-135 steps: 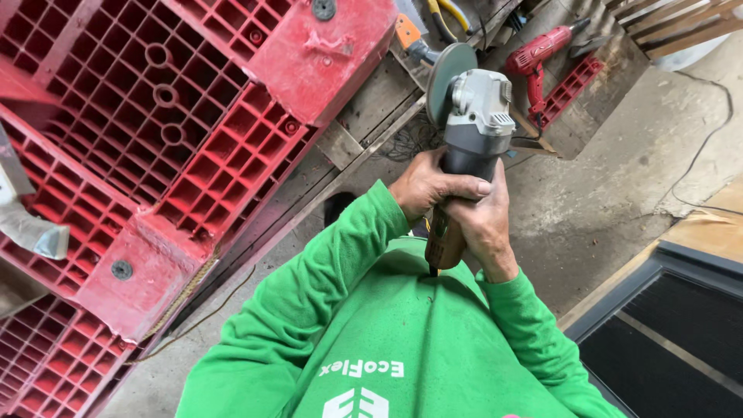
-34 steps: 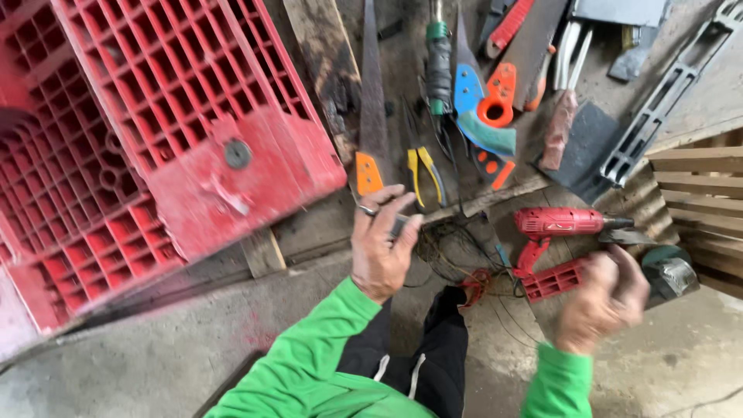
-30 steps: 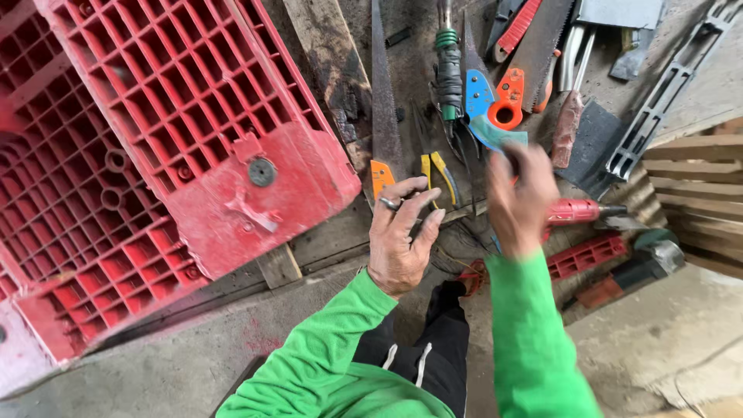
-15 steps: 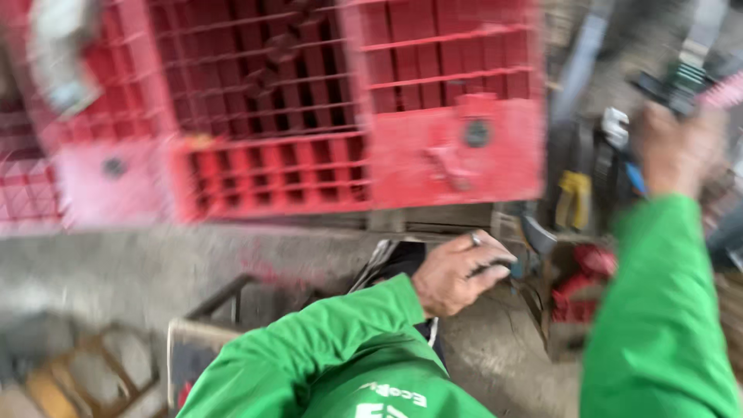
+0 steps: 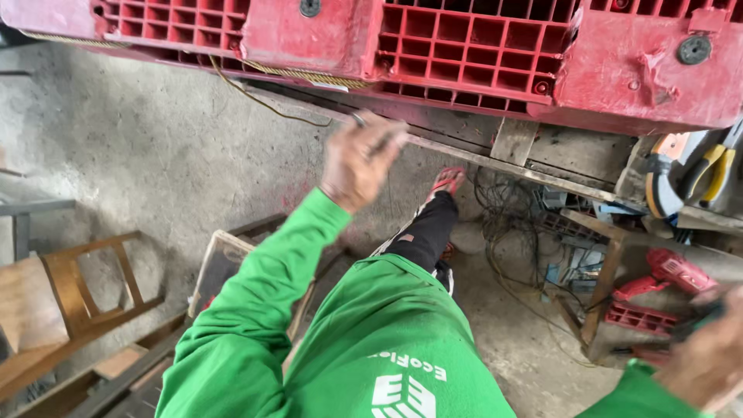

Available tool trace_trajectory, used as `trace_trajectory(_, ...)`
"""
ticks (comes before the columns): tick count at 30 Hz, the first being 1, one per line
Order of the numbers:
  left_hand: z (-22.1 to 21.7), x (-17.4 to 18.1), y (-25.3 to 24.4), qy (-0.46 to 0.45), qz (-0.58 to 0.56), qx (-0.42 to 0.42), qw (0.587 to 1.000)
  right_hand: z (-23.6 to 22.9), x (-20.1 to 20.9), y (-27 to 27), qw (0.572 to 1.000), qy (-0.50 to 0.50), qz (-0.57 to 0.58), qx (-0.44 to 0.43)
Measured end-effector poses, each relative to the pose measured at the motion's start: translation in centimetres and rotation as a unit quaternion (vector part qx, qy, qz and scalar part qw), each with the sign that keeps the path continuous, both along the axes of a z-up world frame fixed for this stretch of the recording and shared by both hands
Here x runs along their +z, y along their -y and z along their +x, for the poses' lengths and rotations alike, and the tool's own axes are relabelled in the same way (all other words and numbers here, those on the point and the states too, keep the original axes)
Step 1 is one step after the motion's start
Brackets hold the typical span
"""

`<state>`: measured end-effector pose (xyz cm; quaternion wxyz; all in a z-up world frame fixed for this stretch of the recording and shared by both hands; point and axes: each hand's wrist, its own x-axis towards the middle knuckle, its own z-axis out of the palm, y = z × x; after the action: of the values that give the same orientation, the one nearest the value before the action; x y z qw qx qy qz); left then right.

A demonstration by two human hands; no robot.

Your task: The person uses an angle grinder to smooth the edges of a red plastic crate, then switches to a soldering iron to melt and fuse the plastic along the seams. The person holds the crate steady with one hand while operating the tools with the other.

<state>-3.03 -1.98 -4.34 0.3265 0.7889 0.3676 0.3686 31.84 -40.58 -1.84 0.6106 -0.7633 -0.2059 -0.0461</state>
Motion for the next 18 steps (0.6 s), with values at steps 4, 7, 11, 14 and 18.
trace_trajectory(4,-4.2,1.9,-9.1,-0.017,0.052,0.018,0.998,-11.3,0.7,-2.7,0.985,-0.105,0.078,0.111)
trace_trajectory(7,-4.4,1.9,-14.2,-0.027,0.064,-0.004,0.998,-18.3,1.3,-5.9,0.965,-0.189,0.09,0.159)
trace_trajectory(11,-3.4,1.3,-19.0,-0.019,0.039,-0.113,0.993,-24.1,1.5,-11.2,0.964,-0.23,-0.044,0.123)
trace_trajectory(14,-2.5,0.3,-22.1,-0.037,-0.019,-0.154,0.987,-26.8,1.1,-15.9,0.957,-0.222,-0.137,0.129)
trace_trajectory(18,-2.7,-0.8,-23.9,-0.018,-0.076,-0.177,0.981,-28.0,2.2,-22.2,0.939,-0.216,-0.217,0.155)
